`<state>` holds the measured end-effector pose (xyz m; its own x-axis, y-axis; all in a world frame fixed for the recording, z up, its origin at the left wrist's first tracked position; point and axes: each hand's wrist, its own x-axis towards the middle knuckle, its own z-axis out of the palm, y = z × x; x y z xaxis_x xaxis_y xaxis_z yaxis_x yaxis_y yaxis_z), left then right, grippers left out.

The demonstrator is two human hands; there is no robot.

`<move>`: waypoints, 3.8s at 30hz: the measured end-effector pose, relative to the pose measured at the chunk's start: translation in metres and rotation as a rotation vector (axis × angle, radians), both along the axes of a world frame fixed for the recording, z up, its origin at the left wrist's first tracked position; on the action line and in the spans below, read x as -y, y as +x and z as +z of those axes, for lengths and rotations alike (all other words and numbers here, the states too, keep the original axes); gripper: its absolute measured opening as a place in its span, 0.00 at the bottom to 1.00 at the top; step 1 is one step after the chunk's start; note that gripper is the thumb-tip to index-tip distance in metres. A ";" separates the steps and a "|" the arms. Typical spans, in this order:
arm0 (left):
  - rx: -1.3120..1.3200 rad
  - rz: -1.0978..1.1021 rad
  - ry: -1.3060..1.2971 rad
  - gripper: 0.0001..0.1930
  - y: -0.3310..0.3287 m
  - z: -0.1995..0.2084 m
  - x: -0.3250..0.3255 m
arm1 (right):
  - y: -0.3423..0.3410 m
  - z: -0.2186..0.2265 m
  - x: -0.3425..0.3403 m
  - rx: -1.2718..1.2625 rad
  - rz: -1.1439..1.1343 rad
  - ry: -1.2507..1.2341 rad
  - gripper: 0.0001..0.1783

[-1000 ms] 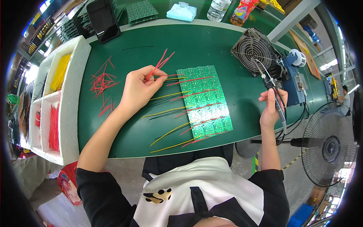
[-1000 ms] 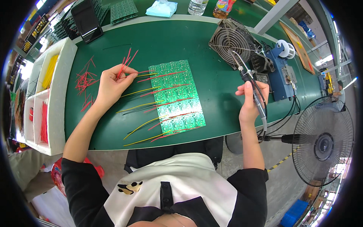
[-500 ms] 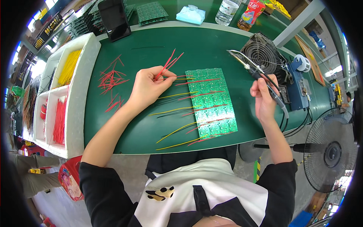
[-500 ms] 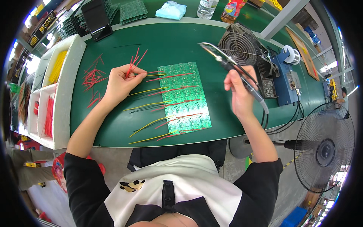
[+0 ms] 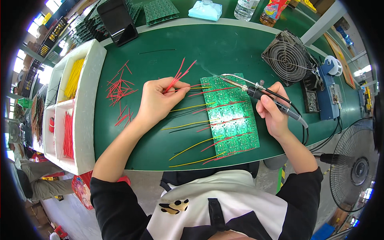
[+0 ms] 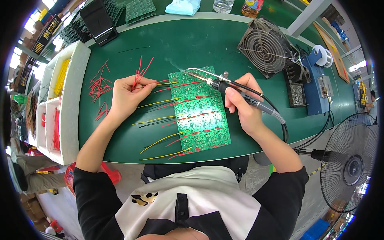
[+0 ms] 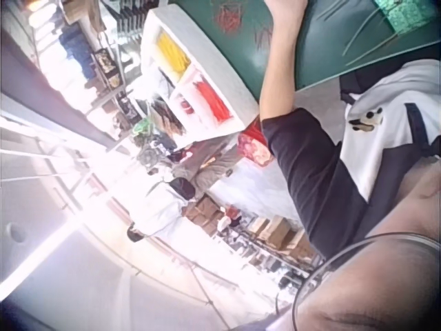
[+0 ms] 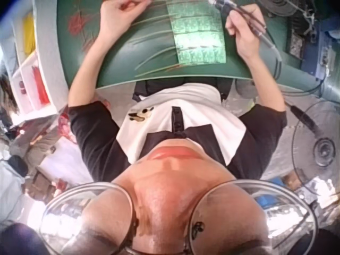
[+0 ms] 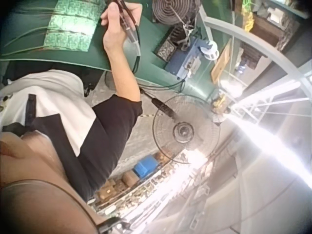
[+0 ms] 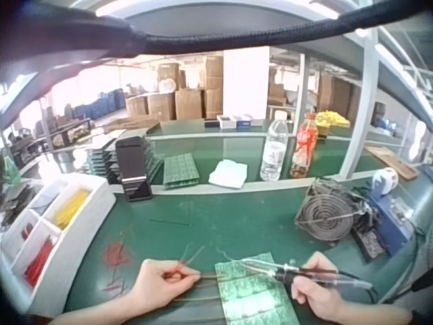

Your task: The person takes wires from a sorting box and solders them onto a circuit board using a soldering iron.

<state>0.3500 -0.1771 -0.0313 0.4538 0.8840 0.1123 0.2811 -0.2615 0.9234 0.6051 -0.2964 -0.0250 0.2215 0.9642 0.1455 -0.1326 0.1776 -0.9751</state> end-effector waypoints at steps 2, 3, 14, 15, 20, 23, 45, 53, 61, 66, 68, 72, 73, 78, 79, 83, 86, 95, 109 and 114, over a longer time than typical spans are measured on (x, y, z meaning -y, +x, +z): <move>-0.020 0.002 0.029 0.04 0.000 0.001 0.000 | 0.000 0.000 0.000 0.005 0.007 -0.010 0.10; -0.024 0.005 0.026 0.04 0.000 0.002 0.001 | 0.000 0.000 0.000 0.015 0.014 -0.017 0.10; -0.076 -0.007 0.034 0.05 0.000 0.004 0.000 | 0.000 -0.001 0.000 0.089 0.044 -0.028 0.10; -0.076 -0.007 0.035 0.05 0.000 0.003 0.000 | 0.000 -0.001 0.000 0.088 0.045 -0.022 0.10; -0.106 0.002 0.088 0.06 0.001 0.001 0.002 | 0.000 -0.001 0.001 0.098 0.049 -0.005 0.10; -0.102 -0.004 0.105 0.06 0.001 0.000 0.002 | -0.001 0.000 0.001 0.095 0.045 0.000 0.11; -0.103 -0.007 0.107 0.06 0.002 0.001 0.001 | -0.004 0.003 -0.001 0.128 0.084 -0.056 0.11; -0.112 -0.016 0.112 0.06 0.001 0.001 0.001 | -0.003 0.001 -0.001 0.125 0.085 -0.047 0.11; -0.117 -0.010 0.120 0.06 0.001 0.001 0.001 | -0.004 0.000 -0.001 0.094 0.071 0.002 0.10; -0.115 -0.011 0.144 0.05 0.002 0.001 0.001 | -0.001 0.000 0.000 0.104 0.071 -0.010 0.09; -0.131 -0.013 0.139 0.05 0.002 0.001 0.001 | -0.001 0.000 0.000 0.111 0.077 -0.020 0.09; -0.124 -0.012 0.158 0.05 0.001 0.000 0.001 | -0.003 -0.001 -0.001 0.107 0.069 -0.016 0.09; -0.128 -0.006 0.155 0.05 0.000 0.000 0.001 | -0.003 -0.002 -0.002 0.103 0.069 -0.014 0.09; -0.135 -0.018 0.153 0.04 0.002 0.004 0.002 | -0.002 0.001 0.000 0.102 0.043 -0.012 0.09; -0.137 -0.021 0.148 0.04 0.002 0.004 0.002 | -0.002 0.001 0.000 0.099 0.043 -0.013 0.09; -0.127 -0.046 0.153 0.04 0.002 0.004 0.001 | -0.002 0.000 -0.001 0.104 0.048 -0.007 0.09; -0.150 -0.056 0.141 0.05 0.001 0.008 0.002 | -0.003 0.001 -0.001 0.108 0.038 0.002 0.09; -0.158 -0.050 0.133 0.06 -0.002 0.009 0.001 | -0.001 0.003 -0.001 0.119 0.029 0.012 0.09; -0.084 0.115 0.950 0.07 -0.006 0.015 -0.001 | 0.000 0.013 0.008 0.252 -0.091 0.089 0.09; 0.041 0.030 0.499 0.10 -0.011 0.028 0.011 | -0.001 0.021 0.024 0.199 -0.242 0.209 0.09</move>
